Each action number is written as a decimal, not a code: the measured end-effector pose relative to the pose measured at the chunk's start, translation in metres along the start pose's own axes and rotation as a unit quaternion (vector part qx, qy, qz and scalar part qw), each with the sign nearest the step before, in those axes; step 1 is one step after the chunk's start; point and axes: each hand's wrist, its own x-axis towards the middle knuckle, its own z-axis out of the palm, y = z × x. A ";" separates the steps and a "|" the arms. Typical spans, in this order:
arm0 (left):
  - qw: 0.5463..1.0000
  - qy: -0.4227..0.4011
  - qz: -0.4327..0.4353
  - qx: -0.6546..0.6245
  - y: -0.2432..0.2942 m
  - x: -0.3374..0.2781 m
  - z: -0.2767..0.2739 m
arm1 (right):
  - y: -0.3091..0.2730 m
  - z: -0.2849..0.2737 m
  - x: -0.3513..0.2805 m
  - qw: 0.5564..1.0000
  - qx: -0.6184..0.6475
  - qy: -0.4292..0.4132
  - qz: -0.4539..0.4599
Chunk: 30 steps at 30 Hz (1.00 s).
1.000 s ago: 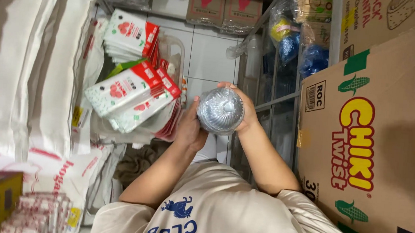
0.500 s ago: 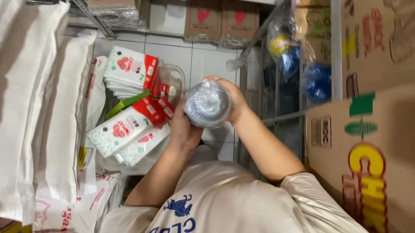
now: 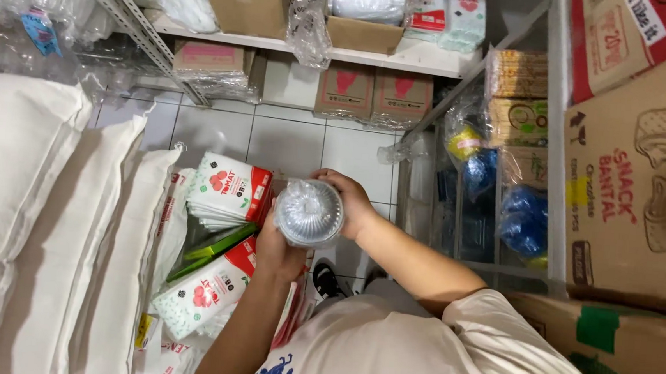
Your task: The person handles several small plastic bowls and stacks of packets by hand in a storage area, moving them between a basket and shelves.
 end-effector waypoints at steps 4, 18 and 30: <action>0.998 0.011 0.049 -0.030 0.013 0.001 0.011 | -0.001 0.009 0.020 0.998 0.010 -0.027 0.056; 0.979 0.104 0.157 -0.081 0.009 0.103 0.070 | -0.096 -0.003 0.121 0.978 0.022 -0.128 0.166; 0.864 -0.125 0.419 0.249 -0.002 0.254 0.181 | -0.267 -0.092 0.174 0.984 0.104 -0.133 0.052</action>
